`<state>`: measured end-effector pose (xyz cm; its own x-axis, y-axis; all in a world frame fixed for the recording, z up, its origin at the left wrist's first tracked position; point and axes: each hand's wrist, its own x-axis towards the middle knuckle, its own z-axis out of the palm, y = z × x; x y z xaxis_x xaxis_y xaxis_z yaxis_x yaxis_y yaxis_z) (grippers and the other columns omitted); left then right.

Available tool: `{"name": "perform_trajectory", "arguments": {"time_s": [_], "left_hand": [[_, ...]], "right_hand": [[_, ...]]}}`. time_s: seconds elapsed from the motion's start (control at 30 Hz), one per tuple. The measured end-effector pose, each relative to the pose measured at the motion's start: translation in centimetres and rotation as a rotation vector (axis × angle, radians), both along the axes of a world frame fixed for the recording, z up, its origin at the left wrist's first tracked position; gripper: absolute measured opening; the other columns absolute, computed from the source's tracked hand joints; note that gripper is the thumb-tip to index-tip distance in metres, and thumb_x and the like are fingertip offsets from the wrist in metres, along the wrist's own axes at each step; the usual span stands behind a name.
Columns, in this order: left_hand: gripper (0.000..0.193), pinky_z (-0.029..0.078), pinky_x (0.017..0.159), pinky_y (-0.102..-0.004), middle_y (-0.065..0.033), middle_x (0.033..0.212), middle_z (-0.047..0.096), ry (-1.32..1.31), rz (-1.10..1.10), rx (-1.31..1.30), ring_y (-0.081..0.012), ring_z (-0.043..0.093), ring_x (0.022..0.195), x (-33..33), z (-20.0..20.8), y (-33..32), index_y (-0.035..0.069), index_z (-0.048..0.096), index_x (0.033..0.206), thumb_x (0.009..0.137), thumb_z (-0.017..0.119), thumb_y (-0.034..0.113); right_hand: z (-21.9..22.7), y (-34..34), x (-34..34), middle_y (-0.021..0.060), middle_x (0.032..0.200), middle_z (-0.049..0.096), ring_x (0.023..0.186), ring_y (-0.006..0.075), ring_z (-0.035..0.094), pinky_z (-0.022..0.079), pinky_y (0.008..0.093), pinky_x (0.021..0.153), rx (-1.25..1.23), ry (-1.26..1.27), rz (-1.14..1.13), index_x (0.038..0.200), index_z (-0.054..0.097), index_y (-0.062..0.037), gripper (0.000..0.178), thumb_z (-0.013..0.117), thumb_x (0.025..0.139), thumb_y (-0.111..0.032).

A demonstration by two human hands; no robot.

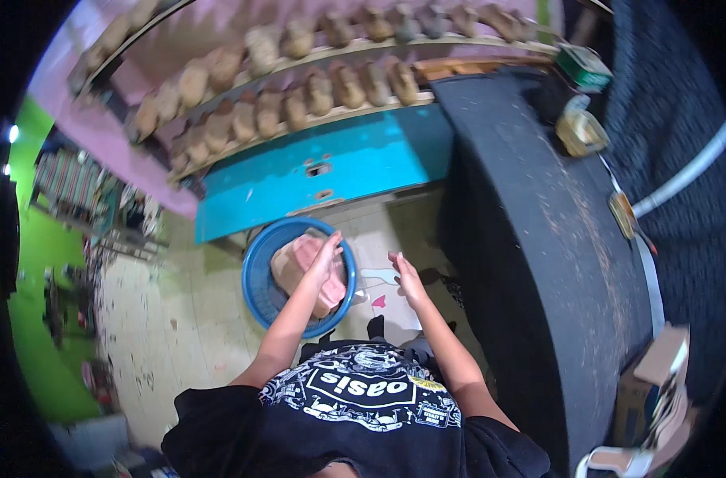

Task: The person applies adhesive onto shoe insoles using a brush, places the coated insoles into a basket, and takes fresh insoles from a box.

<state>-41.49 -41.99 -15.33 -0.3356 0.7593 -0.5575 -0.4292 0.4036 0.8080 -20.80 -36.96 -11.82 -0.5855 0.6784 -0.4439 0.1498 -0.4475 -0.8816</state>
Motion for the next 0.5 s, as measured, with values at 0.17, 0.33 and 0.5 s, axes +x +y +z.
{"name": "perform_trajectory", "arguments": {"time_s": [0.17, 0.33, 0.5], "left_hand": [[0.053, 0.018, 0.093, -0.043, 0.0007, 0.129, 0.029, 0.058, -0.425, 0.208, -0.0211, 0.024, 0.118, 7.8, 7.6, 6.8, 0.018, 0.029, 0.125, 0.08, 0.038, 0.044], [0.05, 0.025, 0.091, -0.0354, -0.0016, 0.125, 0.035, 0.011, -0.685, 0.384, -0.0189, 0.033, 0.113, 17.4, 14.2, 11.0, 0.016, 0.035, 0.123, 0.081, 0.04, 0.042], [0.045, 0.029, 0.087, -0.0314, -0.0013, 0.12, 0.041, -0.092, -0.992, 0.487, -0.0151, 0.038, 0.107, 27.6, 17.9, 12.6, 0.013, 0.037, 0.121, 0.083, 0.041, 0.037]], "right_hand": [[5.2, 1.4, 7.2, 0.0065, 0.094, 0.056, 0.097, 0.0158, 0.048, 0.032, 0.0271, 0.087, 0.4, 0.232, -0.446, 0.083, 0.056, -0.0038, 0.014, 0.051, 0.081, -0.017], [11.2, 0.2, 15.5, 0.0085, 0.089, 0.057, 0.1, 0.0202, 0.047, 0.026, 0.0346, 0.094, 0.62, 0.247, -0.806, 0.067, 0.051, -0.003, 0.016, 0.05, 0.08, -0.012], [13.7, -2.6, 23.9, 0.0051, 0.089, 0.056, 0.087, 0.0096, 0.05, 0.039, 0.0205, 0.075, 0.625, 0.141, -1.167, 0.077, 0.055, -0.0034, 0.022, 0.044, 0.084, -0.021]]}}
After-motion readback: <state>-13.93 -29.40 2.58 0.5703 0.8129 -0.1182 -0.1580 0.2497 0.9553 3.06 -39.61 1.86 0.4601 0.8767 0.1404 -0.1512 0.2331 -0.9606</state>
